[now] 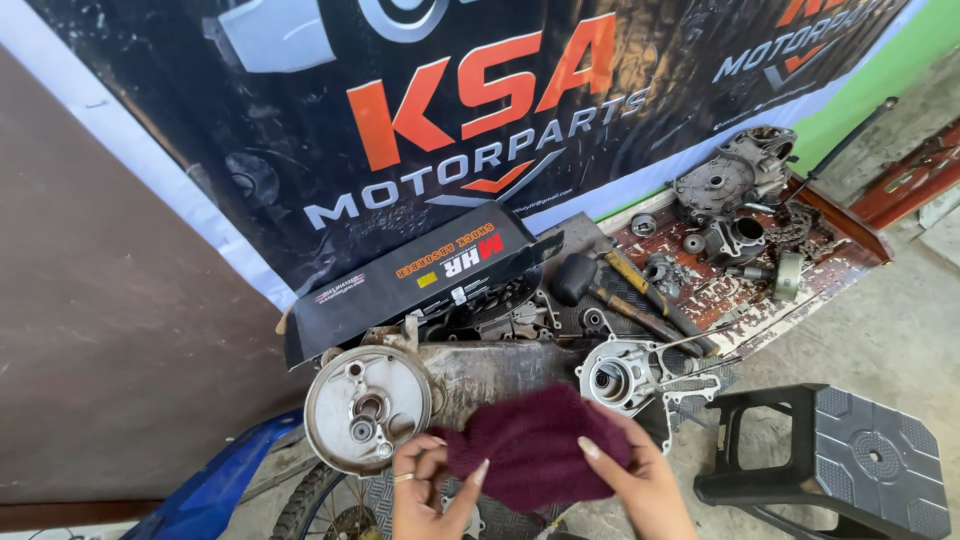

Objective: Cleaning residue from a motorcycle engine crankcase using a screwdriver and a cloth

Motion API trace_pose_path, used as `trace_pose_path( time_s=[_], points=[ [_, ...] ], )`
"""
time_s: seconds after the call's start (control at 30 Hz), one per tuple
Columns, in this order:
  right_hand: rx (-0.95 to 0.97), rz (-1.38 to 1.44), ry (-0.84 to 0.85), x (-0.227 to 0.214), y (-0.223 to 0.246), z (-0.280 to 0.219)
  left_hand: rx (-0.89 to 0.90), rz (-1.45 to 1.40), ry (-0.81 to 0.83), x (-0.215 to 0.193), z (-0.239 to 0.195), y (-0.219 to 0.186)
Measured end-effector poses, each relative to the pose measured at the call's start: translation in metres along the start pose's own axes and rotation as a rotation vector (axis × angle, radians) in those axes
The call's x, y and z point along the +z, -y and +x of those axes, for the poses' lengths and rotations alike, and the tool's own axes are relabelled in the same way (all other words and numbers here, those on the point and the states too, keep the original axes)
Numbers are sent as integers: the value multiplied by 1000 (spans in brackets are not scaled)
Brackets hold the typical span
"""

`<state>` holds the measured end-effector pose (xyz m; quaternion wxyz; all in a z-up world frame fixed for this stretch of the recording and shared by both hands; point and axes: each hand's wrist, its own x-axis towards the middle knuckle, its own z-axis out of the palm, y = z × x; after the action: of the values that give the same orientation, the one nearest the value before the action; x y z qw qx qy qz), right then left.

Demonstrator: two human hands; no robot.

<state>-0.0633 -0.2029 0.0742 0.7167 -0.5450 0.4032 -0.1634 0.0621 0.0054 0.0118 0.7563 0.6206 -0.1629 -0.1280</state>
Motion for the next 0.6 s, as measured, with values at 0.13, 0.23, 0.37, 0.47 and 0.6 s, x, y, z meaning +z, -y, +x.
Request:
trace_pose_path(
  time_s=[0.13,0.23,0.37,0.47,0.6],
  points=[
    [-164,29,-71,-36,8,2,-98,327,-112,-6,6,-10],
    [-236,-62,-67,-44,16,-3,-154,504,74,3,10,-22],
    [-595,-521,197,-20,18,-18,78,645,378,45,19,-62],
    [-870,-662,269,-8,13,-26,-17,593,553,60,29,-80],
    [-768,-759,60,-29,-19,-23,-90,636,443,55,30,-62]
  ],
)
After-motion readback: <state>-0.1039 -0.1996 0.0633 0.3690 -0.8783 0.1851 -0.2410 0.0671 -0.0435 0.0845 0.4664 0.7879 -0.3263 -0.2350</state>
